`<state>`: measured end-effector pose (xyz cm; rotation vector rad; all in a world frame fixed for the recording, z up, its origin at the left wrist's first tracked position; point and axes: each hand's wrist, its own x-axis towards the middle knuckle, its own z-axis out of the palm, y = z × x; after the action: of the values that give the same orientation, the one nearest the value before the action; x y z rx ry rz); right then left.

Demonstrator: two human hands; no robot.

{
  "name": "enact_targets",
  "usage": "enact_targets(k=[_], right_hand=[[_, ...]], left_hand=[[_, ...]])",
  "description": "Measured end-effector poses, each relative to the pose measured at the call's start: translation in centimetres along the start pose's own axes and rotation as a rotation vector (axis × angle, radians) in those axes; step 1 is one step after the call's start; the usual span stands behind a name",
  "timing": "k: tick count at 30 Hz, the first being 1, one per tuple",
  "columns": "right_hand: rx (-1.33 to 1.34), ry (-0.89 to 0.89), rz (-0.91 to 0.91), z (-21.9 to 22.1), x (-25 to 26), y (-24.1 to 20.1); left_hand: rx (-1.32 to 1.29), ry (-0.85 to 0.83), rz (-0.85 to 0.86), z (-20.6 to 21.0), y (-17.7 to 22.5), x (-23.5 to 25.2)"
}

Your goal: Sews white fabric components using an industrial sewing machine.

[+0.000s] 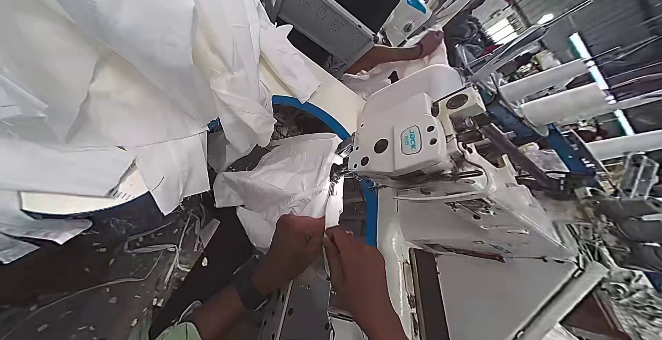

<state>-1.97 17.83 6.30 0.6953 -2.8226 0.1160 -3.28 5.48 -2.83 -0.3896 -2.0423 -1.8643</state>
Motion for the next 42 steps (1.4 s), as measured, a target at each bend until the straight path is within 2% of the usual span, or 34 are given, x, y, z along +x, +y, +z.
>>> enact_targets(k=[3, 7, 10, 12, 14, 16, 17, 19, 20, 21, 22, 24, 26, 30, 35, 40, 42], right_hand=[[-0.032, 0.071, 0.122, 0.2, -1.5, -0.6], [-0.117, 0.174, 0.019, 1.7, -0.8, -0.2], [-0.061, 0.227, -0.006, 2.7, 0.5, 1.0], [-0.039, 0.198, 0.105, 2.9, -0.7, 0.8], [-0.002, 0.039, 0.29, 2.0, -2.2, 0.7], [0.206, -0.179, 0.506, 2.0, -4.2, 2.1], [0.409, -0.217, 0.576, 2.6, -5.2, 3.5], [0.961, -0.079, 0.588, 2.9, -6.5, 6.3], [1.133, -0.005, 0.562, 2.3, -6.3, 6.5], [1.136, 0.026, 0.488, 1.2, -5.9, 6.2], [0.92, 0.022, 0.376, -0.3, -5.6, 5.2], [0.247, -0.012, 0.155, -2.6, -4.9, 1.8], [0.0, -0.085, 0.095, -2.5, -4.8, -1.8], [-0.06, -0.056, 0.094, -1.1, -4.3, -2.7], [-0.012, -0.295, 0.235, -3.1, -3.6, -2.8], [-0.002, -0.568, 0.176, -5.1, -2.7, -2.4], [0.029, -0.567, 0.138, -4.7, -2.7, -2.0]], left_hand=[[0.063, 0.061, 0.035, 0.0, 0.5, -1.1], [0.004, 0.098, 0.029, 1.2, -0.1, -0.6], [0.023, 0.171, -0.016, 1.9, -0.3, 0.8], [0.13, 0.159, -0.07, 1.2, 0.7, 0.4], [0.296, 0.147, -0.042, -0.5, 1.6, -0.3], [0.411, 0.089, -0.029, -2.5, 1.6, -1.5], [0.423, 0.04, -0.043, -3.5, 1.4, -1.6], [0.364, -0.016, -0.076, -4.2, 1.5, -0.8], [0.334, -0.03, -0.082, -4.1, 1.9, -0.4], [0.303, -0.057, -0.087, -3.7, 2.7, -0.5], [0.294, -0.078, -0.079, -3.0, 3.4, -1.1], [0.328, -0.026, 0.001, -1.0, 3.7, -3.2], [0.315, 0.045, 0.055, -0.4, 3.0, -4.2], [0.235, 0.067, 0.03, 0.2, 1.6, -2.9], [0.21, -0.007, 0.035, -0.9, 1.5, -1.3], [0.15, -0.116, 0.0, -1.9, 1.6, -1.5], [0.125, -0.202, -0.088, -2.4, 2.0, -1.1]])
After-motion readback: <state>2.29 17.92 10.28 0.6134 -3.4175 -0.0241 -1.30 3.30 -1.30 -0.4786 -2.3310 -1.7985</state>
